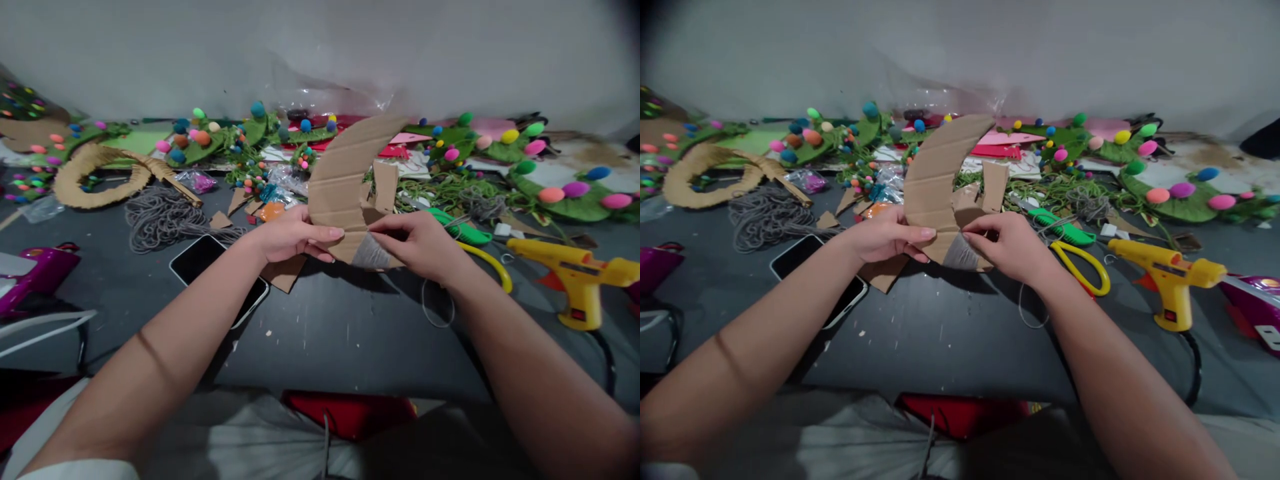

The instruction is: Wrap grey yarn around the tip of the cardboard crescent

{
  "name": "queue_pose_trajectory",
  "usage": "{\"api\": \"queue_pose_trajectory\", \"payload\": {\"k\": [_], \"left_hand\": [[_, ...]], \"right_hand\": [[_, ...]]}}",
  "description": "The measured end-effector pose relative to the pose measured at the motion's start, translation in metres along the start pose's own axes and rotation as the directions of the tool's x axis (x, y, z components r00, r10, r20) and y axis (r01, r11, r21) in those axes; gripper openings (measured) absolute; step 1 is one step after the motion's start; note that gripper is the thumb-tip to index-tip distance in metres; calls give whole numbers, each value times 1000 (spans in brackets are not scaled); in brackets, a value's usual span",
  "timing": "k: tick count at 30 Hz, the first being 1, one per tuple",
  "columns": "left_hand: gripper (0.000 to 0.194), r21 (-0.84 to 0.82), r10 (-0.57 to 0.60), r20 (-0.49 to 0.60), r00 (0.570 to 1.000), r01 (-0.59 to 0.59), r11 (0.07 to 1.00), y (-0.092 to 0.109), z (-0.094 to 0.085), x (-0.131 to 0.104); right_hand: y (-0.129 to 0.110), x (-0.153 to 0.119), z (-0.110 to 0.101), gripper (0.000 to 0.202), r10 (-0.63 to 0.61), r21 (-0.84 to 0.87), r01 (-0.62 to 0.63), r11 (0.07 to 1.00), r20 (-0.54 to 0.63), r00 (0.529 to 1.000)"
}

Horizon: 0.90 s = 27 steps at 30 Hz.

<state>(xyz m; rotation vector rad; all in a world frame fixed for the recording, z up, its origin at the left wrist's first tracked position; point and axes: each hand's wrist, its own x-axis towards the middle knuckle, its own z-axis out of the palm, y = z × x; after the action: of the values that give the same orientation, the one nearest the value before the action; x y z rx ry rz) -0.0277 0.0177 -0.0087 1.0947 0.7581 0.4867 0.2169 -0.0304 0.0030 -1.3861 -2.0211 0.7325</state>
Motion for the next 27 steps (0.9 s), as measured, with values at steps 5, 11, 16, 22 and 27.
{"api": "queue_pose_trajectory", "payload": {"k": [5, 11, 16, 22, 27], "left_hand": [[44, 74, -24, 23, 999, 22, 997, -2, 4, 1], [41, 154, 36, -20, 999, -33, 988, -5, 5, 3], [36, 198, 107, -123, 987, -81, 977, 9, 18, -6], [32, 163, 140, -275, 951, -97, 982, 4, 32, 0], [35, 115, 216, -327, 920, -188, 975, -13, 31, 14]], "right_hand": [[-3, -1, -5, 15, 34, 8, -34, 999, -14, 999], [-13, -6, -8, 13, 37, -12, -37, 999, -29, 999], [-17, -10, -11, 16, 44, 27, -42, 999, -52, 998], [-16, -11, -11, 19, 11, -33, -15, 999, -113, 994], [-19, -11, -3, 18, -58, -150, 35, 988, -150, 987]]}}
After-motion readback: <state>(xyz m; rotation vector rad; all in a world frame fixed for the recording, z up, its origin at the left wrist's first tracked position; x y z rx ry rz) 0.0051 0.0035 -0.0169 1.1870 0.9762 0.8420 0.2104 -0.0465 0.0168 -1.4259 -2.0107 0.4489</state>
